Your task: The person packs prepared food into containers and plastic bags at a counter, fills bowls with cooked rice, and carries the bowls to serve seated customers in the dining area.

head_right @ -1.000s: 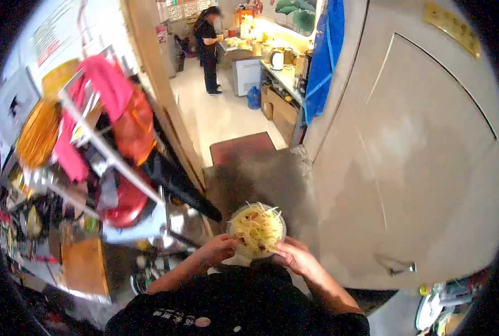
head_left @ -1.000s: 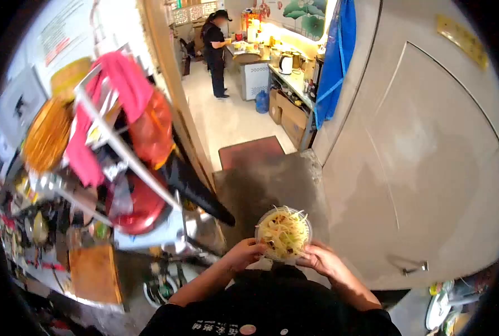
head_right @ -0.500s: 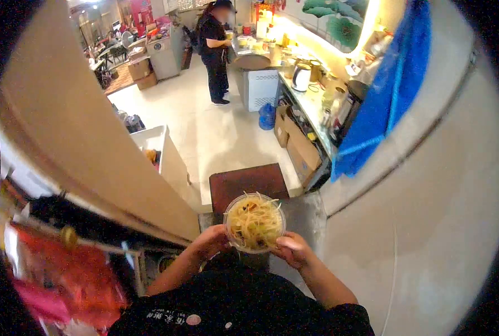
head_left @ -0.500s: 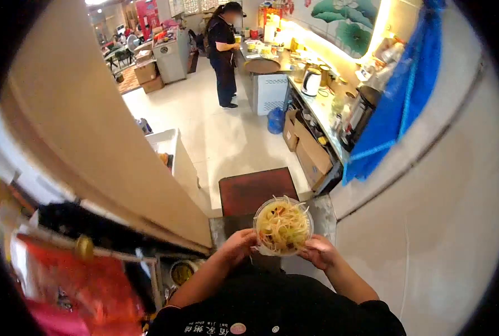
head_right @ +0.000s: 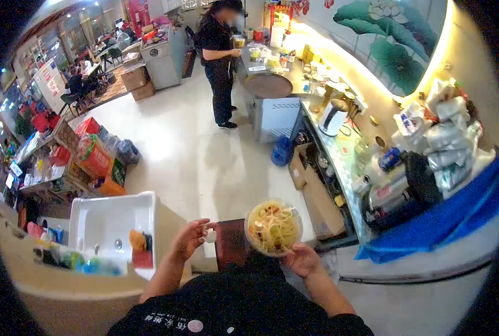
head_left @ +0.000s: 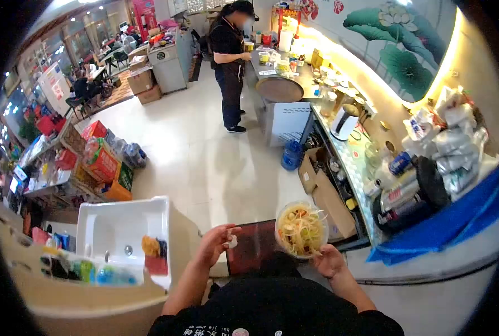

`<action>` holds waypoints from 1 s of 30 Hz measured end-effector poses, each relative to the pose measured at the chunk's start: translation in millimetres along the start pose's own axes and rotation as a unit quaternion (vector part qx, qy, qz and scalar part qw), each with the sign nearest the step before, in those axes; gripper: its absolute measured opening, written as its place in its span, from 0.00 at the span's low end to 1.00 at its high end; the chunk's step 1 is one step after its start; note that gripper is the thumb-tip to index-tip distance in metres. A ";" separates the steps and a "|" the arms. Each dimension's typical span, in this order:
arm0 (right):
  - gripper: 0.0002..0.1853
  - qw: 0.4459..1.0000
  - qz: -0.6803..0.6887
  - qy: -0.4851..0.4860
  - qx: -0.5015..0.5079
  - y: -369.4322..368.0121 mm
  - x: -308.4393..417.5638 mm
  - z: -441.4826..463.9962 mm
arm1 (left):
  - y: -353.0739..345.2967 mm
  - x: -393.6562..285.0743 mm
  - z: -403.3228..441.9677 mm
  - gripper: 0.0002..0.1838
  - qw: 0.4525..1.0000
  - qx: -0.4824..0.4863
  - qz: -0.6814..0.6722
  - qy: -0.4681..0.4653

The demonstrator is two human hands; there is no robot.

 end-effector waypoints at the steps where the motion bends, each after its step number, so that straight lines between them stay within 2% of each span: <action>1: 0.26 1.000 0.016 -0.001 0.007 4.1 16.8 26.2 | 12.8 -8.8 30.5 0.22 1.000 -0.016 0.000 -0.009; 3: 0.22 0.999 -0.023 0.018 -0.017 16.2 56.5 80.3 | 30.2 -36.7 83.7 0.22 0.998 -0.029 0.040 -0.039; 4: 0.23 0.999 -0.030 0.014 0.005 21.8 74.1 110.7 | 36.8 -47.3 109.3 0.21 0.997 -0.011 0.014 -0.071; 6: 0.23 0.999 -0.033 0.011 0.028 39.4 110.0 180.3 | 53.3 -65.1 167.5 0.20 0.992 -0.060 0.035 -0.105; 7: 0.22 0.994 -0.057 0.057 0.070 42.6 131.0 212.1 | 61.6 -73.1 197.0 0.20 0.988 -0.074 0.041 -0.128; 9: 0.22 0.985 -0.077 0.106 0.113 52.1 167.3 282.5 | 92.6 -83.8 275.8 0.19 0.992 -0.053 0.017 -0.110; 11: 0.20 0.987 -0.104 0.096 -0.078 69.6 196.7 350.2 | 116.9 -95.5 328.0 0.18 0.996 -0.058 -0.001 -0.074; 12: 0.19 0.978 -0.113 0.113 -0.137 52.4 207.3 371.6 | 117.5 -108.1 353.2 0.17 0.996 -0.070 0.009 -0.050; 13: 0.19 0.978 -0.097 0.111 -0.145 56.1 222.3 407.6 | 112.1 -127.4 379.0 0.17 0.996 -0.075 0.019 -0.036; 15: 0.20 0.978 -0.103 0.109 -0.147 72.8 251.1 463.0 | 100.7 -167.2 425.3 0.15 0.984 -0.098 0.144 -0.046; 17: 0.20 0.979 -0.087 0.127 -0.135 72.8 293.3 541.0 | 101.3 -206.4 507.6 0.14 0.980 -0.076 0.179 -0.049; 19: 0.20 0.979 -0.076 0.145 -0.125 56.3 316.2 594.6 | 90.7 -251.5 570.9 0.14 0.948 -0.001 0.293 -0.129; 23: 0.18 0.960 -0.053 0.214 -0.171 19.4 376.7 678.6 | 52.8 -314.3 687.0 0.12 0.942 0.060 0.312 -0.107; 25: 0.18 0.955 -0.013 0.252 -0.157 24.2 402.0 718.5 | 21.2 -348.7 738.7 0.11 0.886 0.114 0.427 -0.137; 26: 0.19 0.953 -0.021 0.242 -0.184 27.7 415.6 736.7 | 11.5 -361.7 766.9 0.11 0.884 0.123 0.431 -0.133; 28: 0.19 0.942 -0.014 0.254 -0.219 25.3 442.8 766.8 | -19.0 -390.5 821.2 0.10 0.863 0.169 0.431 -0.202; 30: 0.19 0.920 -0.025 0.290 -0.264 32.6 473.2 793.5 | -41.9 -399.9 876.9 0.10 0.861 0.188 0.430 -0.198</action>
Point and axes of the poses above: each hand's wrist, its own z-axis towards the middle knuckle, its own y-axis out of the back of the hand, x = y × z, the point moved 6 cm from there along z, towards the middle knuckle, and after that the axes turned 4 degrees about z, right-handed, at the moved point
